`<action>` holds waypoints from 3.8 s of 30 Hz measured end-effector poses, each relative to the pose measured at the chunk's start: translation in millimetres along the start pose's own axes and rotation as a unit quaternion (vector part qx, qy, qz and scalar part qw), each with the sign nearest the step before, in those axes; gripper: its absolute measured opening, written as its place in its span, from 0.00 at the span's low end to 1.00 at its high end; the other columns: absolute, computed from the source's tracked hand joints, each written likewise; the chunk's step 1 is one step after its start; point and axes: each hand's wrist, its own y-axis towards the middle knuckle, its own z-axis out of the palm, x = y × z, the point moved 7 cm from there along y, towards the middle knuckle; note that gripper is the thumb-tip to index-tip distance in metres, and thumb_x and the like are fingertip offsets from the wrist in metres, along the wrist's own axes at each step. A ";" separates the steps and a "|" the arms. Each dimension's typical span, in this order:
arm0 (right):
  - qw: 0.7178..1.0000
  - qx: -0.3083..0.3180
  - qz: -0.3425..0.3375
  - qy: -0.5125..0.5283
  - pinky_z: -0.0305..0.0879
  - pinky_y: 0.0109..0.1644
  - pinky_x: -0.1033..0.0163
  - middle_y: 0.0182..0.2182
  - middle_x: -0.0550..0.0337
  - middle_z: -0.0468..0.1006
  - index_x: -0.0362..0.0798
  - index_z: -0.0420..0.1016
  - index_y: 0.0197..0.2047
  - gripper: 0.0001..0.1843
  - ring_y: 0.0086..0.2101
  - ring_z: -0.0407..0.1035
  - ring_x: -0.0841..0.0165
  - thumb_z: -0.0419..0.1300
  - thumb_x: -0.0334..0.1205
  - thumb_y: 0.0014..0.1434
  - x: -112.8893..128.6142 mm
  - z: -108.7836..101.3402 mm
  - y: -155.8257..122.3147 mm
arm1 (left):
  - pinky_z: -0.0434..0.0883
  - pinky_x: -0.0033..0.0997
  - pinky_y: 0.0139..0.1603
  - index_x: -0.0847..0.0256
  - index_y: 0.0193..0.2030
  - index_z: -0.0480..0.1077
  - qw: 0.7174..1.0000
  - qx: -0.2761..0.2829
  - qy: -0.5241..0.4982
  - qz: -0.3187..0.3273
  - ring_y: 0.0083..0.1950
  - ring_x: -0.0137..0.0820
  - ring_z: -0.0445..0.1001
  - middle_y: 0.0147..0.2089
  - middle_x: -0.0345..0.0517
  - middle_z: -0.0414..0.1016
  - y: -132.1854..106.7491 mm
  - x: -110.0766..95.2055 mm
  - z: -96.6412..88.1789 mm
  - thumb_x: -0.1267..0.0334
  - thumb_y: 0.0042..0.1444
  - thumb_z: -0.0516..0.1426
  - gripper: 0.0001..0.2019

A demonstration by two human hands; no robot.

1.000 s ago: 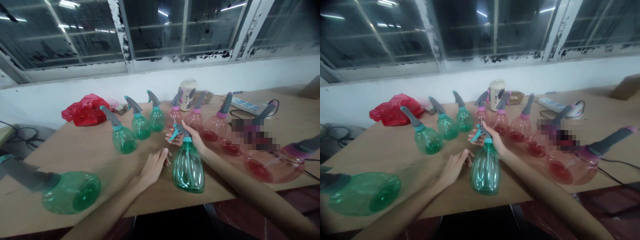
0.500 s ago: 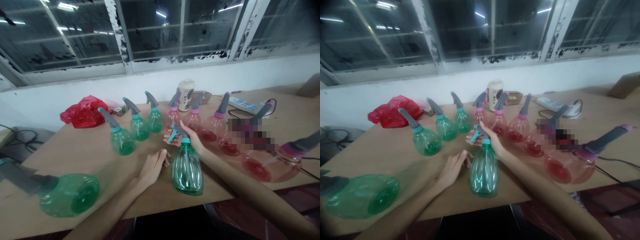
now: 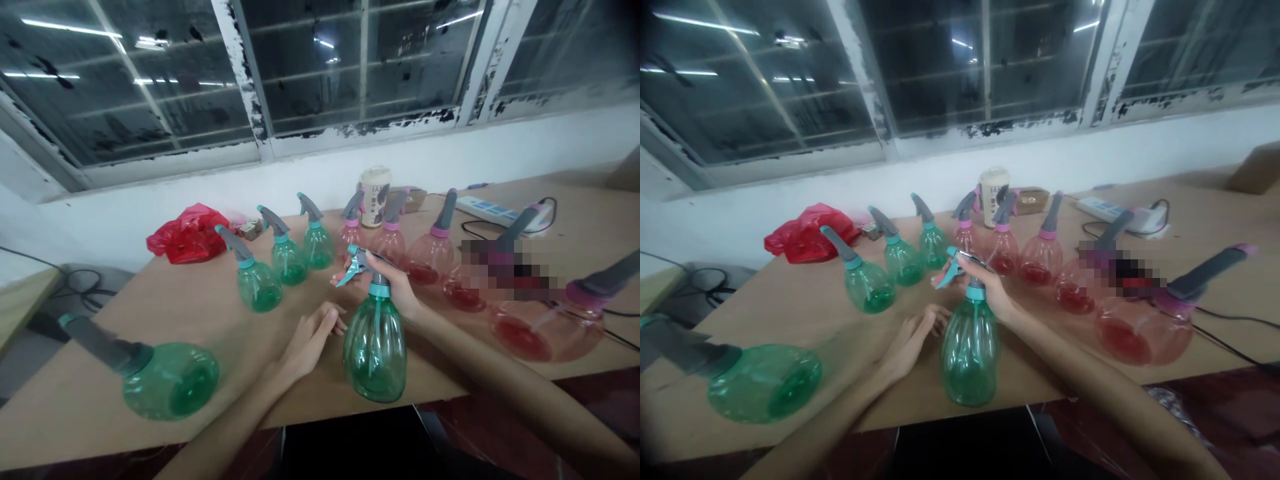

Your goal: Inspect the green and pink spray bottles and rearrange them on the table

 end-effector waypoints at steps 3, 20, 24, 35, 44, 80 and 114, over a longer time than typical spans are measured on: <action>1.000 0.018 -0.004 0.019 0.65 0.51 0.50 0.31 0.57 0.80 0.48 0.75 0.37 0.18 0.43 0.73 0.58 0.59 0.54 0.53 -0.7 9.5 1.4 | 0.66 0.42 0.53 0.56 0.58 0.61 0.997 0.064 -0.030 0.027 0.50 0.38 0.70 0.49 0.49 0.72 -19.4 -18.3 -0.1 0.47 0.60 0.49 0.24; 0.910 0.171 0.019 -0.376 0.62 0.55 0.48 0.47 0.57 0.76 0.54 0.70 0.51 0.28 0.48 0.69 0.57 0.68 0.43 0.46 -23.2 119.8 -32.5 | 0.61 0.50 0.59 0.57 0.62 0.50 0.994 -0.086 -0.054 -0.046 0.62 0.47 0.61 0.61 0.56 0.60 -126.4 11.5 -47.2 0.56 0.45 0.65 0.40; 0.874 0.172 0.010 -0.454 0.65 0.51 0.48 0.44 0.58 0.77 0.52 0.69 0.50 0.27 0.44 0.71 0.59 0.68 0.45 0.46 -33.6 124.1 -35.3 | 0.61 0.50 0.60 0.57 0.63 0.49 0.990 -0.118 -0.044 -0.061 0.62 0.46 0.61 0.62 0.55 0.60 -133.5 18.1 -55.1 0.54 0.45 0.65 0.41; 0.787 0.048 -0.096 -0.607 0.66 0.49 0.47 0.48 0.50 0.74 0.49 0.66 0.52 0.37 0.48 0.68 0.53 0.66 0.59 0.43 -59.8 130.4 -10.3 | 0.62 0.46 0.60 0.52 0.61 0.54 0.972 -0.197 0.115 -0.064 0.61 0.39 0.63 0.61 0.49 0.62 -196.7 22.4 -50.7 0.56 0.59 0.53 0.24; 0.641 0.033 -0.198 -0.741 0.66 0.41 0.53 0.38 0.42 0.76 0.38 0.68 0.46 0.38 0.41 0.71 0.52 0.57 0.66 0.48 -75.1 163.7 4.6 | 0.70 0.39 0.49 0.53 0.47 0.67 0.977 -0.144 0.140 -0.067 0.46 0.36 0.72 0.44 0.43 0.75 -214.4 21.9 -32.8 0.61 0.57 0.55 0.10; 0.679 -0.088 -0.169 -0.709 0.63 0.50 0.50 0.44 0.46 0.69 0.45 0.70 0.52 0.30 0.50 0.61 0.53 0.56 0.59 0.54 -56.2 114.7 68.0 | 0.71 0.28 0.41 0.56 0.41 0.66 0.995 -0.044 0.094 0.000 0.38 0.30 0.74 0.36 0.41 0.74 -179.5 9.4 3.8 0.70 0.52 0.56 0.09; 0.843 -0.028 -0.121 -0.523 0.67 0.49 0.49 0.51 0.51 0.71 0.51 0.62 0.57 0.35 0.47 0.69 0.57 0.64 0.54 0.48 19.7 30.3 -8.1 | 0.71 0.36 0.38 0.61 0.39 0.67 0.987 -0.151 0.028 -0.035 0.39 0.37 0.74 0.38 0.48 0.74 18.3 31.2 -31.3 0.60 0.56 0.53 0.08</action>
